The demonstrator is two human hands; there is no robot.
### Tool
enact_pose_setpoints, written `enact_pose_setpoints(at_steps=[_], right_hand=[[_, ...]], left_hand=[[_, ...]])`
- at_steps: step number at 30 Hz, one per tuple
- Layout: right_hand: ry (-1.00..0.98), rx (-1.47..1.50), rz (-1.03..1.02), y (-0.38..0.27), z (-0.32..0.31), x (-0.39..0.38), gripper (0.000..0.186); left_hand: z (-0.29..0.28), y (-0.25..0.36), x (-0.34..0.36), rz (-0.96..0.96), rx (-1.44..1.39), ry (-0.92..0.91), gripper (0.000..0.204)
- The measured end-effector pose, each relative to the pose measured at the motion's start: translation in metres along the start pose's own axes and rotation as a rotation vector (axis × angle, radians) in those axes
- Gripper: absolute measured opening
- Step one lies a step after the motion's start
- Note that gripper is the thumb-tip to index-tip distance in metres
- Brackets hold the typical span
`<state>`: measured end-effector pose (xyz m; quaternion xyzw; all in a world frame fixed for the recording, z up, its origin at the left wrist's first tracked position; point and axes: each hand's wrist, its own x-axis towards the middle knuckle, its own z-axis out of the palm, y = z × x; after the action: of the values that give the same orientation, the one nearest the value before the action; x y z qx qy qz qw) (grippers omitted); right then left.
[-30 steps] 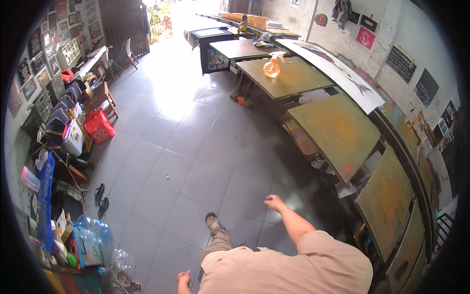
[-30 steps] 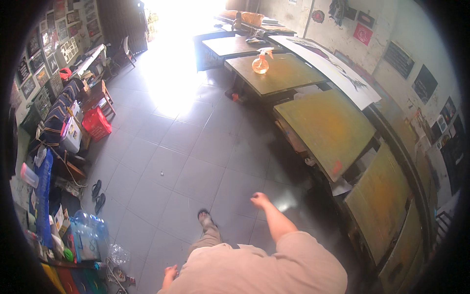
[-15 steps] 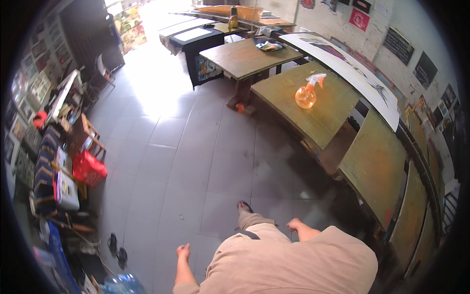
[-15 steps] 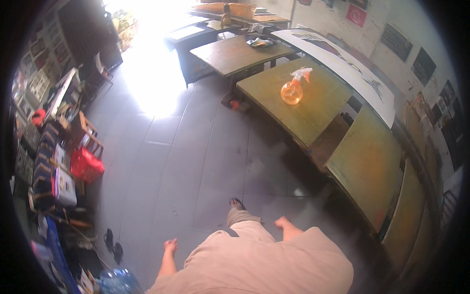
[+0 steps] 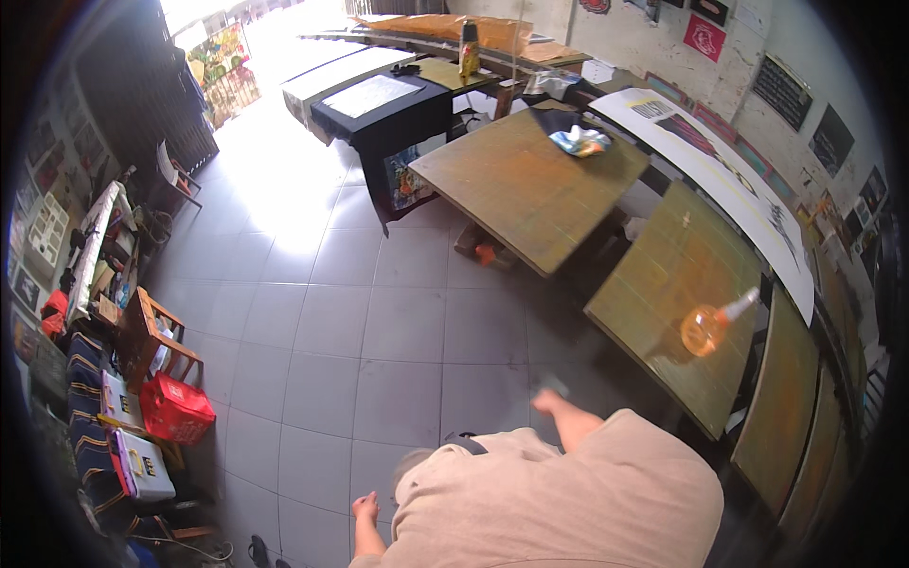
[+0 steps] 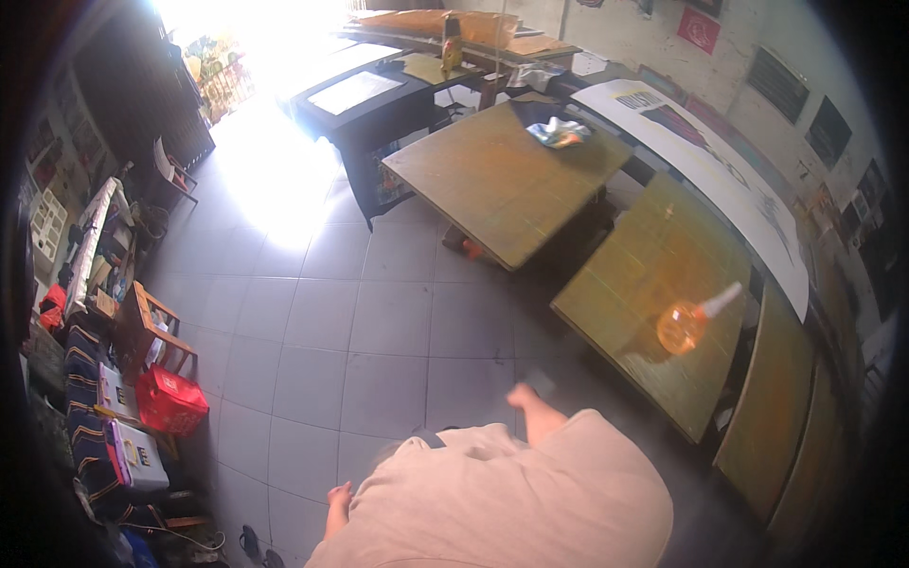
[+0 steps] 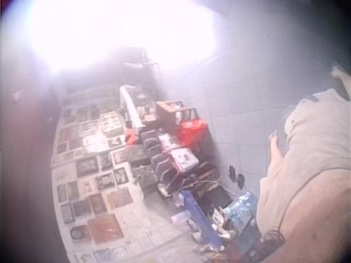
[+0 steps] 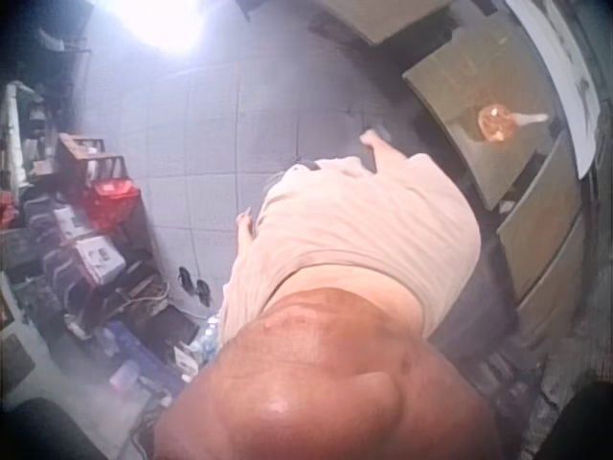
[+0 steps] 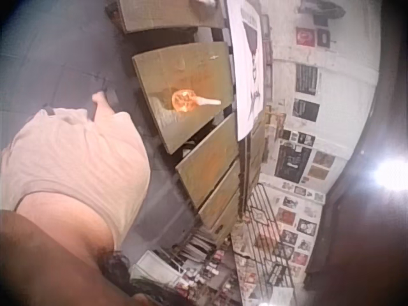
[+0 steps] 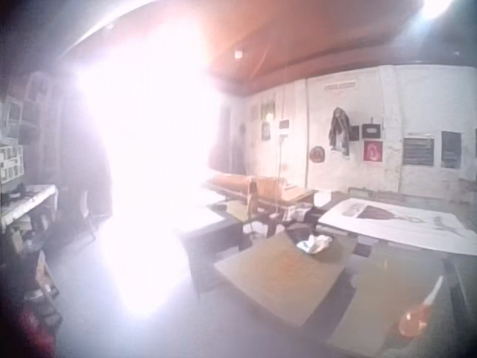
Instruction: The person pours orange ink onto a screen printing frame and uses a squeegee to spread it evenly. They then pull the squeegee across the screen to transfer the design onto a white t-shirt. After printing, the person uses a heat gun to dry the ink on the t-shirt.
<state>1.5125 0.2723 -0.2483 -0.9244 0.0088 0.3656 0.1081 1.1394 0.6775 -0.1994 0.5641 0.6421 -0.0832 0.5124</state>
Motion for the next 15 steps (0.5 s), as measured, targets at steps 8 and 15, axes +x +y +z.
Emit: enact_pose_setpoints(at_steps=[8,15], right_hand=[[-0.143,0.680,-0.351,-0.340,-0.102,0.100,0.040],[-0.278,0.770,-0.439,-0.480,-0.216,0.091,0.036]], left_hand=[[-0.048,0.007,0.165,-0.412,0.011,0.020,0.035],[-0.095,0.282,0.338,-0.223,0.061,-0.020,0.036]])
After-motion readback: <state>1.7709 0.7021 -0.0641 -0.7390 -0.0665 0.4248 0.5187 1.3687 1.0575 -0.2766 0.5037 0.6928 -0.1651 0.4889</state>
